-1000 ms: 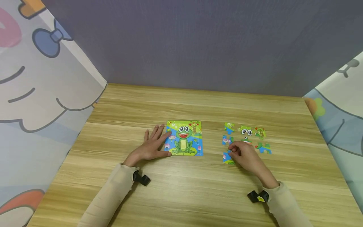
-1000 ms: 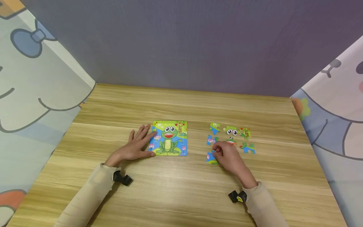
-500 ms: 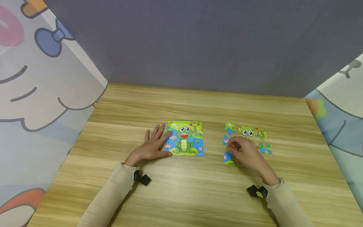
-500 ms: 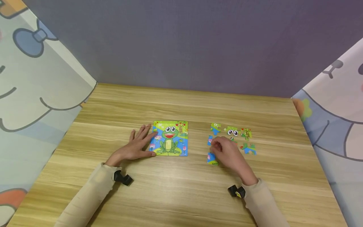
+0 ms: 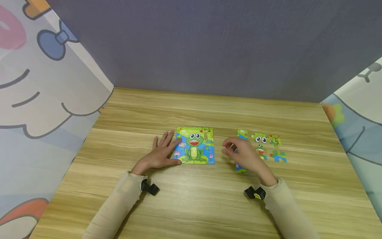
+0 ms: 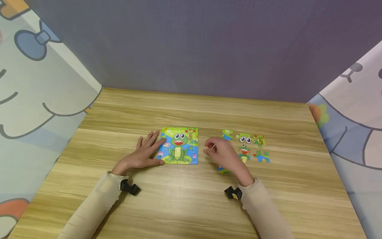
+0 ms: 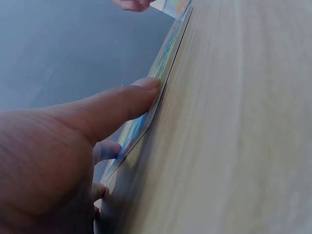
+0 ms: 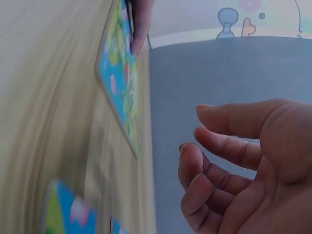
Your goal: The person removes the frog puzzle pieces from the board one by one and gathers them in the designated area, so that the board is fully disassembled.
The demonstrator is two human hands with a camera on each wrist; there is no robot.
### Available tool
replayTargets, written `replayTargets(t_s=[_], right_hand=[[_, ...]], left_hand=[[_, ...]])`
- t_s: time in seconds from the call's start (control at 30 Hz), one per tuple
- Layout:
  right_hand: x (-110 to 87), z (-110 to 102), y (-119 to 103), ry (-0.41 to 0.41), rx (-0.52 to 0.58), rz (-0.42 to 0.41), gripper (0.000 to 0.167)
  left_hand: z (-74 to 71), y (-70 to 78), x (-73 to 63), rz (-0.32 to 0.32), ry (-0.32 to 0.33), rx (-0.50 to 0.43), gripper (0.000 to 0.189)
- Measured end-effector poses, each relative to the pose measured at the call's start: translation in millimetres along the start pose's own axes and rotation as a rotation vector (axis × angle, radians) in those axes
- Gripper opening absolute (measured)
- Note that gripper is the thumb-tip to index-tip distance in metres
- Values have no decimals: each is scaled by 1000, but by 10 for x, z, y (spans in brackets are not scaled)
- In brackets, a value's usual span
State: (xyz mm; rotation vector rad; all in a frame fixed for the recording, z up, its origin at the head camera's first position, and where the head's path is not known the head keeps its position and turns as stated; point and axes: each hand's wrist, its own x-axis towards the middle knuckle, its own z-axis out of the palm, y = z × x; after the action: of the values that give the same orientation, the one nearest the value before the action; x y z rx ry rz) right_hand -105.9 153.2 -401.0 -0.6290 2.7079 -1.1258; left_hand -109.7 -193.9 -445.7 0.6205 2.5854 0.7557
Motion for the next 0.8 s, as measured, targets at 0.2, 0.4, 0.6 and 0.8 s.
replayTargets(t_s=[0.2, 0.4, 0.6, 0.8], right_hand=[[133, 98, -123, -29, 33, -40, 17], [238, 202, -219, -73, 64, -62, 20], [347, 307, -315, -100, 88, -80, 21], [442, 452, -349, -124, 94, -68, 25]], left_hand=[[10, 3, 12, 2, 7, 6, 89], [13, 4, 17, 4, 9, 2, 89], [13, 0, 21, 5, 9, 7, 89], [1, 13, 12, -2, -3, -2, 90]])
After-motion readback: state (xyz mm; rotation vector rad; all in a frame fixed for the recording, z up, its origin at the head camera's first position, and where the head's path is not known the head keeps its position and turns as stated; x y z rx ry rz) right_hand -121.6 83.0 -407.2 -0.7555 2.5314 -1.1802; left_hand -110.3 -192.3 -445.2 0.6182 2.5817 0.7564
